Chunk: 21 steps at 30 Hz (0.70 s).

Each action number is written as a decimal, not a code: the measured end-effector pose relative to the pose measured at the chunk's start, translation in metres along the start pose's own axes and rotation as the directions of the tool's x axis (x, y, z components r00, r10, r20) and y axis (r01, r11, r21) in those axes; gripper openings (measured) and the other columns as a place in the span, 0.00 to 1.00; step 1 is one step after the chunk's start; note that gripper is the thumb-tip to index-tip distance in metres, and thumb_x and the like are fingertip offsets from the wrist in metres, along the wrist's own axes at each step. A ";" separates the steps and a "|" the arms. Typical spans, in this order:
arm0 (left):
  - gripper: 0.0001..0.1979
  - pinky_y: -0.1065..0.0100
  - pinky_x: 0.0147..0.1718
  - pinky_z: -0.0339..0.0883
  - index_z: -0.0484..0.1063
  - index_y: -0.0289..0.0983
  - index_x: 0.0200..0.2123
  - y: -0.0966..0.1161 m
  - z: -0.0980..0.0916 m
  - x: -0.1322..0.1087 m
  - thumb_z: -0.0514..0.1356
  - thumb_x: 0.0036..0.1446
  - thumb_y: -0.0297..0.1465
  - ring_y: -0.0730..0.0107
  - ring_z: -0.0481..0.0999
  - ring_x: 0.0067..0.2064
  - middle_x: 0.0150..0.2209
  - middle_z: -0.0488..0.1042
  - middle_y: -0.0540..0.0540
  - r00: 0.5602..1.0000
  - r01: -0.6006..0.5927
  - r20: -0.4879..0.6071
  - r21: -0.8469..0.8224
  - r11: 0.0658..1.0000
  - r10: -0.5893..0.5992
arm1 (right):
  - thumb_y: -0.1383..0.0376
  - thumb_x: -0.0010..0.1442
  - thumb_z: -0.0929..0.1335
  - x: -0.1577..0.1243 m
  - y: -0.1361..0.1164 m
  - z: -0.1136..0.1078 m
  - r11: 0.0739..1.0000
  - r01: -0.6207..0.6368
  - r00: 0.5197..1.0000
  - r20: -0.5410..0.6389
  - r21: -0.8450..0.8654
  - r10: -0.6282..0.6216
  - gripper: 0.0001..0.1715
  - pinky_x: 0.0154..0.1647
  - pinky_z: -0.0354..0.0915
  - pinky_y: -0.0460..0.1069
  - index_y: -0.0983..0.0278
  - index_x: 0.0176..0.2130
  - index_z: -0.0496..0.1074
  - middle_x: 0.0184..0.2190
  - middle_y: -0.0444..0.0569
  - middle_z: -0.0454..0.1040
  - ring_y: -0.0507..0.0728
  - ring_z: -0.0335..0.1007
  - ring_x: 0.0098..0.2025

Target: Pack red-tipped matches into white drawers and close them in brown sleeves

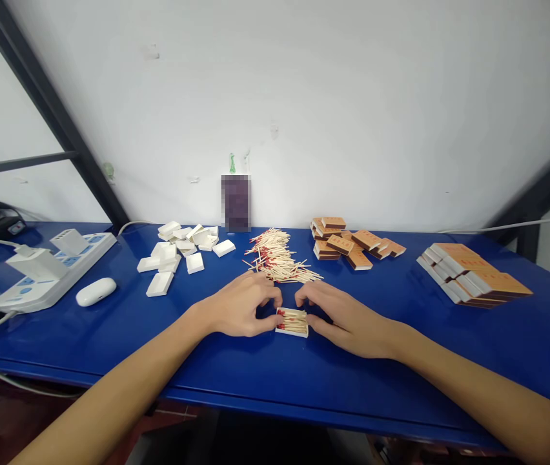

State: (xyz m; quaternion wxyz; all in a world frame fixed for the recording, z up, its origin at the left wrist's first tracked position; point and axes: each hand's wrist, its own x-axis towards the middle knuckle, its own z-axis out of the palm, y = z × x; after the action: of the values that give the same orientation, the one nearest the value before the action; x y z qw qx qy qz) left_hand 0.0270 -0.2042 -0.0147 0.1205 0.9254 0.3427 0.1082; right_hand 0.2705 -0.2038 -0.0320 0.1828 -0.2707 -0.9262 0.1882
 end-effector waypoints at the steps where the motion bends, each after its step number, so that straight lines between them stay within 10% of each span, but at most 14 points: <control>1: 0.09 0.65 0.40 0.57 0.72 0.38 0.35 0.001 0.001 0.001 0.59 0.60 0.38 0.68 0.67 0.36 0.30 0.69 0.51 1.000 0.005 -0.002 0.007 1.000 -0.005 | 0.70 0.65 0.61 0.000 0.001 0.001 1.000 -0.001 1.000 -0.004 -0.001 0.001 0.07 0.41 0.63 0.52 0.61 0.44 0.64 0.39 0.48 0.70 0.57 0.64 0.40; 12: 0.11 0.63 0.43 0.57 0.72 0.37 0.38 0.000 -0.001 0.000 0.52 0.65 0.36 0.65 0.70 0.39 0.34 0.72 0.48 1.000 -0.015 -0.004 0.056 0.998 0.015 | 0.69 0.66 0.61 0.000 0.005 0.006 0.999 0.043 0.998 -0.052 0.010 -0.042 0.04 0.41 0.62 0.51 0.61 0.40 0.65 0.37 0.48 0.70 0.55 0.63 0.38; 21: 0.30 0.60 0.46 0.60 0.72 0.38 0.40 0.009 0.005 0.001 0.62 0.49 0.58 0.61 0.71 0.41 0.37 0.72 0.47 0.997 -0.035 -0.064 0.082 0.996 0.040 | 0.65 0.67 0.62 0.002 0.004 0.008 0.995 0.096 0.991 -0.093 0.004 -0.095 0.07 0.42 0.65 0.52 0.61 0.40 0.70 0.38 0.49 0.72 0.56 0.66 0.40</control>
State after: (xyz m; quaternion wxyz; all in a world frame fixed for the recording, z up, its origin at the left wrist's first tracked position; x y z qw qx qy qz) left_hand 0.0347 -0.2112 -0.0169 0.0697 0.9317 0.3331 0.1267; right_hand 0.2670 -0.2012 -0.0408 0.2354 -0.2338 -0.9279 0.1704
